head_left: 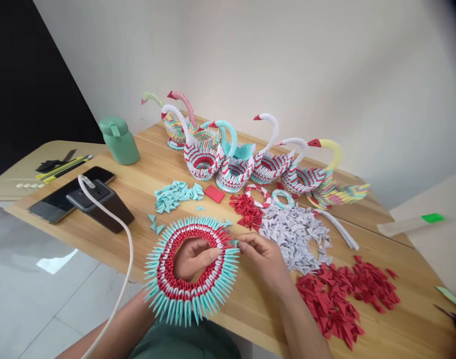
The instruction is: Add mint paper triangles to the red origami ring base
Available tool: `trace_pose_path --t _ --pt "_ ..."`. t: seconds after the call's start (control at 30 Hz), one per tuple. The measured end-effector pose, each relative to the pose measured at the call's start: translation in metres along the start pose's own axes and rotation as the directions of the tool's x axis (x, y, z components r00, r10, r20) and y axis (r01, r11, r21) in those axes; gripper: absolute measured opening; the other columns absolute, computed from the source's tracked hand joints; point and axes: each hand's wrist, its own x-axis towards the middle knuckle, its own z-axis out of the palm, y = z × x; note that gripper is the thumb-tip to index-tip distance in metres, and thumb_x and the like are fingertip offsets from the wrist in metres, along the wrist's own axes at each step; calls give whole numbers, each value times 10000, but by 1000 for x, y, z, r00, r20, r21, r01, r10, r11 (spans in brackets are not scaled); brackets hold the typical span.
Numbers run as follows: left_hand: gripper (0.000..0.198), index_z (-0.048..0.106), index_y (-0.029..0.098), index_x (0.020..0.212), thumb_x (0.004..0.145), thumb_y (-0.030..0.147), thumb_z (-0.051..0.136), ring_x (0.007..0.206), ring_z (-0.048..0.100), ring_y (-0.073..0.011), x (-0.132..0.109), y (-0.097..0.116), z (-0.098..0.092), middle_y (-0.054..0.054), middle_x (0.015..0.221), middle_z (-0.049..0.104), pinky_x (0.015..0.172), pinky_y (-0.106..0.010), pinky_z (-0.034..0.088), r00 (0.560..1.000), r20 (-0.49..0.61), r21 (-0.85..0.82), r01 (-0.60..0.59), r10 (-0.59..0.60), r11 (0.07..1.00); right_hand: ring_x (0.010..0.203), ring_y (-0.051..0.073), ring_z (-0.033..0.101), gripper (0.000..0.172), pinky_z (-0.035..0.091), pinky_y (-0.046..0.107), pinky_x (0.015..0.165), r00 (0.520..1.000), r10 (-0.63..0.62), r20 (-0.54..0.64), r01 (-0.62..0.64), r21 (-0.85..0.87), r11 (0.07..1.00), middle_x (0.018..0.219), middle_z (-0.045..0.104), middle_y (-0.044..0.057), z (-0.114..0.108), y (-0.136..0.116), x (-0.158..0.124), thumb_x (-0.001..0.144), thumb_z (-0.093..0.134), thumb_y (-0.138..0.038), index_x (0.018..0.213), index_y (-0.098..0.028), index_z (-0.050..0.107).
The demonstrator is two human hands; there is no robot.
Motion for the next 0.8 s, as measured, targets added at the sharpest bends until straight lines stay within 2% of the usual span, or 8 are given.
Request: trace_pose_path --t 0.13,0.27,0.33,0.43,0.53,0.63,0.8 --pt "412 715 113 819 849 518 646 842 658 -231 5 -6 7 -82 825 715 849 -338 501 998 -45 -54 -39 36 998 836 222 710 206 543 338 771 1000 -13 17 14 -52 999 918 781 35 -1 0 -3 841 683 -417 945 -258 762" --pt "396 678 114 758 865 493 635 709 618 -175 8 -7 9 -48 726 671 770 -296 497 993 -96 -8 -67 66 998 911 248 708 239 542 372 818 999 -46 3 46 -160 986 1007 778 45 -2 -2 -4 876 639 -429 1013 -279 765" --pt "401 667 115 762 864 501 631 695 611 -172 9 -6 9 -45 713 659 742 -288 495 993 -100 3 -63 63 998 934 259 708 251 542 380 835 998 -55 18 57 -152 987 1031 776 48 -1 -3 -3 858 662 -431 1033 -282 762" --pt "425 648 111 759 853 526 633 719 611 -180 9 -5 9 -61 742 661 751 -294 492 995 -78 8 -60 61 998 911 262 710 223 544 371 820 998 -62 20 64 -137 988 988 781 44 0 -5 -3 829 691 -421 975 -273 771" --pt "426 635 114 759 853 530 630 733 608 -181 8 -3 8 -64 753 655 779 -306 491 999 -28 -8 -47 46 999 787 232 696 176 528 337 747 993 -74 -90 57 -179 982 816 767 27 -2 -3 -3 839 672 -401 856 -251 763" --pt "406 630 122 742 853 513 640 742 606 -183 5 -1 4 -55 741 643 799 -311 491 1000 17 18 -26 25 999 692 198 665 201 507 317 709 982 -62 -180 40 -125 991 697 721 10 -5 0 -3 841 670 -420 836 -230 735" --pt "420 619 125 681 826 516 667 662 575 -167 2 -4 -4 -41 668 614 691 -278 484 999 46 58 27 -30 998 689 177 668 229 507 300 697 989 -6 -147 19 87 996 735 737 19 -7 1 -3 796 735 -439 827 -216 696"
